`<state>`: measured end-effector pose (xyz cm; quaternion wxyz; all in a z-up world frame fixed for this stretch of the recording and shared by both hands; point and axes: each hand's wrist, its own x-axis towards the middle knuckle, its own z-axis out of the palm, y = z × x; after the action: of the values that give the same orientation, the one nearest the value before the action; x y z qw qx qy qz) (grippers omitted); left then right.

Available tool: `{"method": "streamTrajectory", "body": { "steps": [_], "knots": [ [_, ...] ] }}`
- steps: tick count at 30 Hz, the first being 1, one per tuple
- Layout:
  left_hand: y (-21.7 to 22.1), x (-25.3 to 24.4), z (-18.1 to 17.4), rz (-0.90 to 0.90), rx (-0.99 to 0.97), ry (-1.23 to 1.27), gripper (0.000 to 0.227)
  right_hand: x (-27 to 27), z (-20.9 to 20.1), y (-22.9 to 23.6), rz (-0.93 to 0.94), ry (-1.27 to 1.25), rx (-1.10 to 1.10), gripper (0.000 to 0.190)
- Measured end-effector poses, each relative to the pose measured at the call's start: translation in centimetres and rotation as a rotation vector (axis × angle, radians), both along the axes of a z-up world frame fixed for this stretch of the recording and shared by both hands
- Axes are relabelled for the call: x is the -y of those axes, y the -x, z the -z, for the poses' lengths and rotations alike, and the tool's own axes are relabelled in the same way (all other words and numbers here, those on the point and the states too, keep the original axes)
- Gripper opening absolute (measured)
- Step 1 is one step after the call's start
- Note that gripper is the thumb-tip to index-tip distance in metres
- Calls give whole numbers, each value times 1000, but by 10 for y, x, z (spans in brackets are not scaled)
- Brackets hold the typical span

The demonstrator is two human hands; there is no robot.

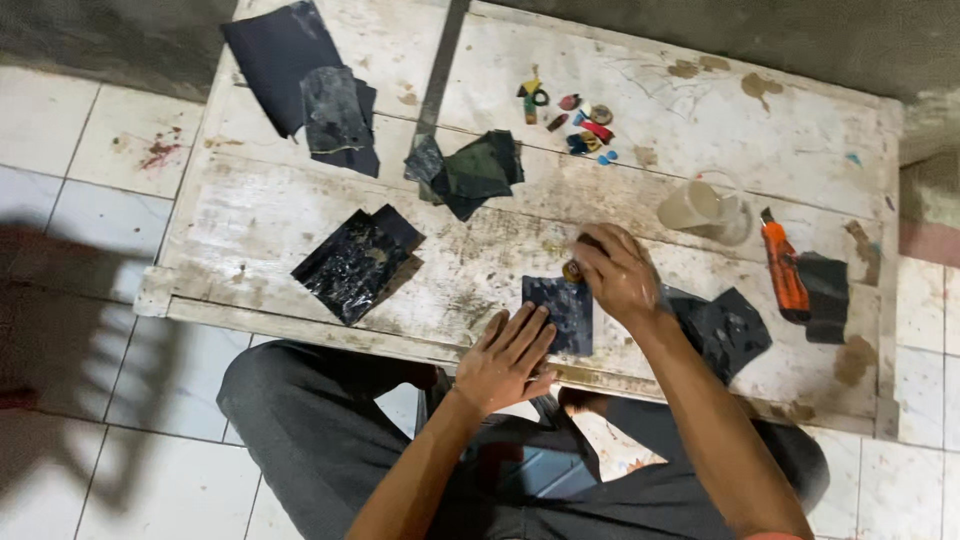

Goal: The person sands a small black stone and several small round objects by hand using pieces of sandpaper on a white table.

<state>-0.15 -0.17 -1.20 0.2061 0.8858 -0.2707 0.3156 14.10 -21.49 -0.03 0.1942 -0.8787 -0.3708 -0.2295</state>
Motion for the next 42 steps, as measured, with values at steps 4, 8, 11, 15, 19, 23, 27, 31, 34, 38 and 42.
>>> {"method": "streamTrajectory", "body": {
  "steps": [4, 8, 11, 15, 19, 23, 27, 31, 34, 38, 42],
  "knots": [
    [0, 0, -1, -6, -11, -21, 54, 7, 1, 3, 136, -155, -23, 16],
    [3, 1, 2, -25, -19, -28, 53, -11, -13, 15, 153, -125, -70, 26],
    [2, 5, 1, -15, -20, -24, 53, -21, -21, 23, 143, -46, -97, 27],
    [4, 4, 10, -37, -77, -65, 53, -8, 8, 12, 224, -44, -78, 18],
    [4, 5, 4, -66, -110, -30, 52, 3, 6, 12, 262, -143, -130, 23],
    [3, 7, -5, -171, -206, -11, 55, 14, -5, 19, 305, -83, -179, 29],
    [3, 9, 0, -228, -250, 7, 57, 21, -10, 14, 339, 191, -308, 27],
    [3, 10, -9, -222, -251, -4, 54, 16, -23, 8, 282, 302, -274, 20],
    [5, 9, -8, -228, -257, -12, 54, 10, -18, 10, 234, 233, -210, 24],
    [3, 9, -6, -214, -260, 10, 55, 12, -61, -3, 574, 7, -399, 48],
    [3, 6, -8, -196, -281, -32, 56, 82, -91, -51, 595, -185, -393, 24]
  ]
}}
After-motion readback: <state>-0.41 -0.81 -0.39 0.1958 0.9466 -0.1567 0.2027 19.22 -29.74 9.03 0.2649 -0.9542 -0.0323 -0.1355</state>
